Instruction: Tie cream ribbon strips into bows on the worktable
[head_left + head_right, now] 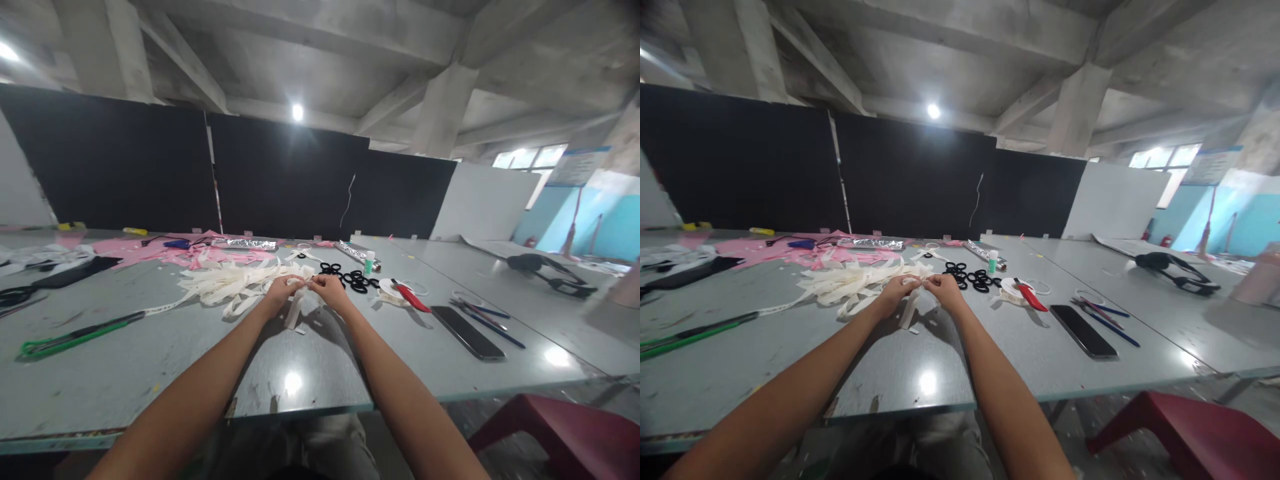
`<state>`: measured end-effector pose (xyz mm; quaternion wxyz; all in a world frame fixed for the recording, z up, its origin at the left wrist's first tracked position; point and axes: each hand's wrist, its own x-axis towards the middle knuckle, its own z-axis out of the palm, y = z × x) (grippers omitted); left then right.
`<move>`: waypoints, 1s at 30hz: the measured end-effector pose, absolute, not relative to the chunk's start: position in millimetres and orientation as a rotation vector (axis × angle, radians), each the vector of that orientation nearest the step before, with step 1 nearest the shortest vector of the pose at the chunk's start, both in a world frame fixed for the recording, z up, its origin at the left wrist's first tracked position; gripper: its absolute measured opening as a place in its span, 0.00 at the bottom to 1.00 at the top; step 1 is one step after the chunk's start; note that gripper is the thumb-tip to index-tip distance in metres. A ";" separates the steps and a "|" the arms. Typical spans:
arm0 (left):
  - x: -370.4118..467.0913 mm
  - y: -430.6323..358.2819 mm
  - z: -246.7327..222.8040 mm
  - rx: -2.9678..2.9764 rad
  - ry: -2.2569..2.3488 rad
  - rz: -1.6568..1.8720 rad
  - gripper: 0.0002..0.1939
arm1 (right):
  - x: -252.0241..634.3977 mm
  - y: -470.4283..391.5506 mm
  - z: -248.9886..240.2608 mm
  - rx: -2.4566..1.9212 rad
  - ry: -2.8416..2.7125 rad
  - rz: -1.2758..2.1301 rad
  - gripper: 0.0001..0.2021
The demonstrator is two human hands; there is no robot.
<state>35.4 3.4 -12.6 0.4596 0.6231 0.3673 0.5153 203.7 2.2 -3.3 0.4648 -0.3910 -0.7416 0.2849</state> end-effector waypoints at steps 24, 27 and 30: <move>34.7 2.2 -11.5 1.550 0.909 1.281 0.20 | 203.3 -2.2 1.0 -0.945 -1.823 0.714 0.13; 34.7 -0.6 -9.3 1.566 0.921 1.270 0.20 | 204.3 -2.1 0.7 -0.960 -1.824 0.717 0.13; 34.9 -0.3 -9.8 1.570 0.903 1.262 0.20 | 204.8 -1.8 -0.2 -0.954 -1.815 0.750 0.14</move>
